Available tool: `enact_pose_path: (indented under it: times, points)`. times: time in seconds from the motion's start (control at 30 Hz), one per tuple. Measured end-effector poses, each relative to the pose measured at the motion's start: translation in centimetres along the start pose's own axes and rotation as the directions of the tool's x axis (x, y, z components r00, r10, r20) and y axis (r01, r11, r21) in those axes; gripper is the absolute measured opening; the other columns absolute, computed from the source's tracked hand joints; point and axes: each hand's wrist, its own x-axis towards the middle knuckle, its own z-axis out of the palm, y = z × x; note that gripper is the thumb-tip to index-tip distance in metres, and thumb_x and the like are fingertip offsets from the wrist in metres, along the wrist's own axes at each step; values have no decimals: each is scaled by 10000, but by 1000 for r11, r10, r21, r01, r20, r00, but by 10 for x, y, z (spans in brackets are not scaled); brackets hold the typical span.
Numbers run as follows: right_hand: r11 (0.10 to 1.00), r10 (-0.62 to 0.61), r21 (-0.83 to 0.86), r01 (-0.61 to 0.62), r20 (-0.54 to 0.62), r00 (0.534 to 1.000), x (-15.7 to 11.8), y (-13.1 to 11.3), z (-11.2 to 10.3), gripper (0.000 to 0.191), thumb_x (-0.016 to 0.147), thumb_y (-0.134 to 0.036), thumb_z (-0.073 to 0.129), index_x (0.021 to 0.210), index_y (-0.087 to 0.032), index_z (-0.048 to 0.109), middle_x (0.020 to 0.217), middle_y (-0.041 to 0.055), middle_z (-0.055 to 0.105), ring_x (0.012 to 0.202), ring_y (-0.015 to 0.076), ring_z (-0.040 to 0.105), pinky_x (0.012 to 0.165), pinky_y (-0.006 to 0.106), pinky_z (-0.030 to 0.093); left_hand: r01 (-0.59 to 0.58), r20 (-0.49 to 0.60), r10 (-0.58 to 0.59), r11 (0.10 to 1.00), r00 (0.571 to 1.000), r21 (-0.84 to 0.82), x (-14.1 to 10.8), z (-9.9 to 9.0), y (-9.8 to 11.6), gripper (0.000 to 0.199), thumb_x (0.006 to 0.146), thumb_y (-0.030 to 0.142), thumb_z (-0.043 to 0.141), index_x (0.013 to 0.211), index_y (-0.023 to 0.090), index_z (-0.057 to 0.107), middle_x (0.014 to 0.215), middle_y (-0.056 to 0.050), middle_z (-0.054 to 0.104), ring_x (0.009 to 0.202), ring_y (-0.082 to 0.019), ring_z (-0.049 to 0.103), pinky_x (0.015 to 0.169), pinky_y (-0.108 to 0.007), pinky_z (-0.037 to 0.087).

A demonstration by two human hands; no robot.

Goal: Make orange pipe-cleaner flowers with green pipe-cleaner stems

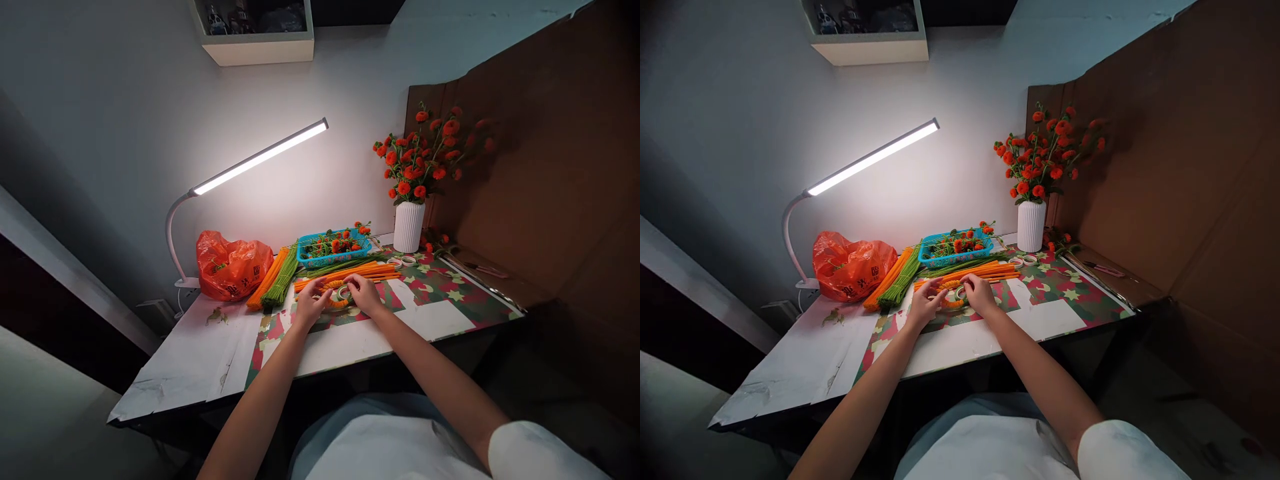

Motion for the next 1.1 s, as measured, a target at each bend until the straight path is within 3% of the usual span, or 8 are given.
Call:
enact_pose_path:
  times: [0.13,0.37,0.5,0.77,1.1]
  points:
    - [992,75,109,-70,-45,996,2,4,2,164,780,-287,502,830,-178,613,751,39,671,656,174,624,587,275,488,76,-41,-80,993,996,-86,1,0,-2,391,760,395,645,1065,153,621,855,-61,657,619,-138,639,486,-246,549]
    - [949,143,284,-137,0,990,3,5,5,214,693,-320,626,839,-167,598,699,41,675,614,177,659,575,284,540,125,-106,-142,980,984,-153,2,-1,-7,402,775,459,615,1038,156,628,742,-35,659,564,-145,642,482,-284,575]
    - [945,155,294,-141,-27,988,3,5,5,206,711,-296,587,870,-170,619,713,35,672,612,165,647,567,274,537,80,-101,-92,990,991,-119,1,-1,-9,344,770,425,632,994,165,657,713,-37,659,597,-157,651,491,-271,565]
    - [972,128,208,-109,-78,989,3,3,3,241,740,-278,518,900,-170,661,687,27,648,603,160,591,537,254,474,-50,-83,49,999,995,1,1,0,-9,191,790,300,601,911,184,692,886,-63,673,699,-156,653,563,-262,551]
    - [989,63,140,-52,-74,995,2,2,1,234,758,-250,475,868,-181,669,766,41,671,669,172,595,603,271,468,-119,-15,120,991,993,67,-2,-1,2,158,802,227,562,873,204,701,889,-58,651,680,-138,616,547,-240,522]
